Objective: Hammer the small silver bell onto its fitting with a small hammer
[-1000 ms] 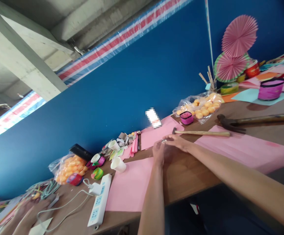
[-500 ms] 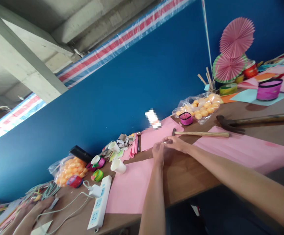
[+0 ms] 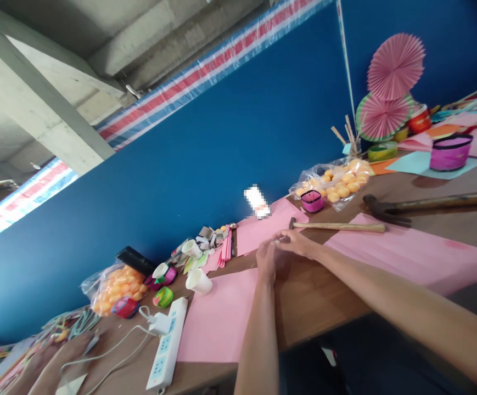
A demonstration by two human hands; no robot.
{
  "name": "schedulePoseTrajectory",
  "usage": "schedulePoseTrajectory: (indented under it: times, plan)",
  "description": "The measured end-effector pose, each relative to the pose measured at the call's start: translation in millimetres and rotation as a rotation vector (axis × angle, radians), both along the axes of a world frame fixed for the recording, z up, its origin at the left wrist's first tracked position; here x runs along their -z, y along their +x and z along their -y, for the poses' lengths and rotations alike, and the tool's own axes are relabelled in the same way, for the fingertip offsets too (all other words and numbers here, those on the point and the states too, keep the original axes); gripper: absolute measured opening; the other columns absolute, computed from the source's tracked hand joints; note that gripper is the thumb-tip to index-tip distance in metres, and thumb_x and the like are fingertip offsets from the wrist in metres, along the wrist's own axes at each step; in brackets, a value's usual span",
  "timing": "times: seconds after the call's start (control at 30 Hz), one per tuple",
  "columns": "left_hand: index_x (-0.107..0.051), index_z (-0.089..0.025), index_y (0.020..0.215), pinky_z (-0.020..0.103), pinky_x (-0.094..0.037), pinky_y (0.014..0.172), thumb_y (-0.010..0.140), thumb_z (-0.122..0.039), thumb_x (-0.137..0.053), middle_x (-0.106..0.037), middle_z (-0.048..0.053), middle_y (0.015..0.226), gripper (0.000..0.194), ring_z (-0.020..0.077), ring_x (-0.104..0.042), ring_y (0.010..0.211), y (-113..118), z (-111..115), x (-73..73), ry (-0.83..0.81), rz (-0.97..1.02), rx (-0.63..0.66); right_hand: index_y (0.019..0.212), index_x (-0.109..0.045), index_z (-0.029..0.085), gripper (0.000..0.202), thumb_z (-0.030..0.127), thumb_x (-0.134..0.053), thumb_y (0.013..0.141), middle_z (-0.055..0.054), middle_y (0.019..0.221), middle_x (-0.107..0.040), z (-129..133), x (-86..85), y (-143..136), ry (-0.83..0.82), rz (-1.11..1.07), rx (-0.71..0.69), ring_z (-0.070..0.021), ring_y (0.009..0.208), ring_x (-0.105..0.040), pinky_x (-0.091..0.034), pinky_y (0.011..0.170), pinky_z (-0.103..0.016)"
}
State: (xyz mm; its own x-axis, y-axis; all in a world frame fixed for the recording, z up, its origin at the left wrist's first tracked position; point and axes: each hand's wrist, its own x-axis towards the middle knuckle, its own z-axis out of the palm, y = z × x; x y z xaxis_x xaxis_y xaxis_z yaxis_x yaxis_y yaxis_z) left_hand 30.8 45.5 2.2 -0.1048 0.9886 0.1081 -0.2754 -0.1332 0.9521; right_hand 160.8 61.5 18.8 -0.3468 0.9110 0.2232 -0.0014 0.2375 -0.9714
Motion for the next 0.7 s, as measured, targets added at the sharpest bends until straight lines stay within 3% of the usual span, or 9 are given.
schedulePoseTrajectory:
  times: [0.07, 0.17, 0.3, 0.37, 0.4, 0.5, 0.7]
  plan:
    - [-0.06, -0.012, 0.085, 0.039, -0.048, 0.076, 0.063, -0.037, -0.068, -0.065, 0.008, 0.08, 0.034, 0.0196, -0.063, 0.076, 0, 0, -0.3, -0.003, 0.01, 0.015, 0.102, -0.057, 0.015, 0.034, 0.031, -0.06, 0.072, -0.005, 0.09, -0.065, -1, -2.3, 1, 0.071, 0.091, 0.009, -0.0153, 0.081, -0.059, -0.048, 0.069, -0.025]
    - [-0.059, -0.013, 0.084, 0.037, -0.049, 0.075, 0.066, -0.034, -0.067, -0.065, 0.006, 0.078, 0.029, 0.0173, -0.063, 0.073, 0, 1, -1.7, 0.007, 0.108, 0.022, 0.102, -0.057, 0.017, 0.028, 0.029, -0.054, 0.077, -0.004, 0.095, -0.064, -7, -7.5, 10, 0.216, 0.339, 0.196, -0.0147, 0.082, -0.058, -0.046, 0.071, -0.025]
    - [-0.058, -0.015, 0.086, 0.03, -0.05, 0.073, 0.072, -0.037, -0.062, -0.064, 0.005, 0.08, 0.027, 0.0145, -0.063, 0.073, -4, 1, -2.0, 0.023, 0.213, -0.02, 0.105, -0.055, 0.014, 0.028, 0.025, -0.045, 0.081, -0.016, 0.112, -0.054, -14, -12.9, 37, 0.232, 0.532, 0.496, -0.0278, 0.104, -0.047, -0.035, 0.085, -0.043]
    - [-0.059, -0.016, 0.087, 0.028, -0.05, 0.071, 0.074, -0.041, -0.058, -0.063, 0.007, 0.083, 0.028, 0.0149, -0.063, 0.075, -7, -1, -0.7, 0.023, 0.23, -0.039, 0.109, -0.053, 0.017, 0.032, 0.028, -0.048, 0.08, -0.015, 0.114, -0.053, -17, -13.2, 51, 0.157, 0.934, 0.669, -0.0316, 0.108, -0.042, -0.032, 0.084, -0.047]
    - [-0.059, -0.016, 0.087, 0.028, -0.05, 0.071, 0.075, -0.042, -0.057, -0.063, 0.008, 0.084, 0.029, 0.0152, -0.062, 0.076, -8, -2, 0.2, 0.023, 0.247, -0.051, 0.11, -0.053, 0.018, 0.034, 0.031, -0.05, 0.078, -0.014, 0.114, -0.053, -18, -12.9, 56, 0.098, 1.084, 0.682, -0.0321, 0.107, -0.042, -0.033, 0.082, -0.046]
    - [-0.061, -0.017, 0.088, 0.026, -0.05, 0.073, 0.077, -0.041, -0.055, -0.063, 0.009, 0.089, 0.027, 0.0151, -0.062, 0.079, -12, -6, 3.5, 0.013, 0.344, -0.091, 0.098, -0.06, 0.018, 0.026, 0.029, -0.054, 0.076, -0.014, 0.104, -0.058, -20, -10.7, 64, 0.029, 1.191, 0.649, -0.0318, 0.098, -0.048, -0.036, 0.074, -0.043]
    - [-0.062, -0.016, 0.095, 0.033, -0.046, 0.086, 0.075, -0.028, -0.059, -0.065, 0.007, 0.093, 0.023, 0.0163, -0.063, 0.084, -14, -9, 5.9, 0.006, 0.375, -0.114, 0.101, -0.059, 0.016, 0.033, 0.012, -0.03, 0.085, -0.016, 0.103, -0.058, -15, -11.2, 55, 0.122, 1.233, 0.724, -0.0281, 0.096, -0.048, -0.031, 0.076, -0.042]
